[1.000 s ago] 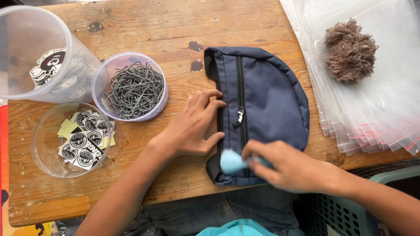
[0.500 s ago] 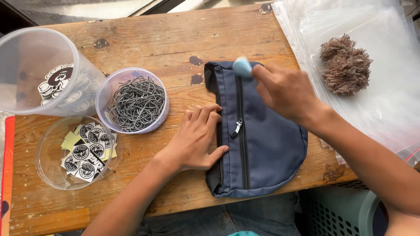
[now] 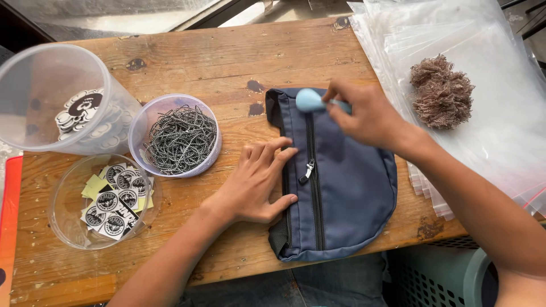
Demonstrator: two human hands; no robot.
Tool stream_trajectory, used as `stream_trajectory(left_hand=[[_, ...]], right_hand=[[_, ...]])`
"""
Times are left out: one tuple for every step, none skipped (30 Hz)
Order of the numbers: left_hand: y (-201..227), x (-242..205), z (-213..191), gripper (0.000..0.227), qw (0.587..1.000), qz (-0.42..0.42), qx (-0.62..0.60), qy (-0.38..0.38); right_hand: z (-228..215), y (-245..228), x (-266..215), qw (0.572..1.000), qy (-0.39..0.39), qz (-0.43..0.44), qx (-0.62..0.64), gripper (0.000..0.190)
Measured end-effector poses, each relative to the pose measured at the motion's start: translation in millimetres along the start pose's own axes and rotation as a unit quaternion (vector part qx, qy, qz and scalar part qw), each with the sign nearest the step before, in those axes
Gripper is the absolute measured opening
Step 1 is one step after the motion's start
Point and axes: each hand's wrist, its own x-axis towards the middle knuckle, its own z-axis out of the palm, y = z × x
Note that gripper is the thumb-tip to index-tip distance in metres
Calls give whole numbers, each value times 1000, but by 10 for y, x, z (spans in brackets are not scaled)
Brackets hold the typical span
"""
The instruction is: The person cleans a blue fanny pack with a small brush, then attaches a bear-shaped sticker and a chain to the zipper pull. They place the decorated bag into a basket and pack a brown cleaning tool into a plastic bag.
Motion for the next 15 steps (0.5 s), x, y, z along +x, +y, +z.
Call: stream_trajectory(left_hand=[[-10,-5,8,80,1000,2,-3,0],[-19,-4,18,82,1000,-1,1,-4],[-34,5,25,85,1000,-1,5,-10],[-40,11,40,85,1000,3,3,-12],[-42,10,59,85,1000,-3,8,-9],[-46,6,77,85,1000,-9,13,-7],[-50,10,87,85,1000,-9,11,-7],[-53,12,97,86,1000,-13,9,-5],[-53,12,105,86,1000,-17,7,-3],[-52,10,124,86,1000,-16,6,-4],[-54,11,138,88,1000,-12,15,5],[-51,12,150,91,1000,-8,25,14],[-16,19,113,91,1000,-6,26,14],[21,25,74,91,999,18,36,25],[59,31,35,91,997,42,46,34]], right_hand=[[47,-4,-99,1000,-1,3,-2,15],[92,-3,-195,1000,-13,17,19,15],[136,0,-298,998,-23,33,40,16],[87,-65,-431,998,-21,37,38,16],[41,-133,-559,997,-49,38,47,14],[-2,-204,-687,995,-78,39,55,13],[-48,-244,-790,995,-79,41,55,13],[-95,-285,-895,985,-124,75,92,10],[-139,-329,-1004,971,-168,109,129,10],[-243,-402,-1035,971,-168,110,129,10],[-345,-476,-1066,959,-211,119,146,11],[-451,-551,-1098,945,-254,127,164,12],[-474,-534,-1071,945,-252,127,164,12],[-499,-518,-1046,951,-237,116,161,14],[-521,-503,-1029,956,-221,106,159,17]])
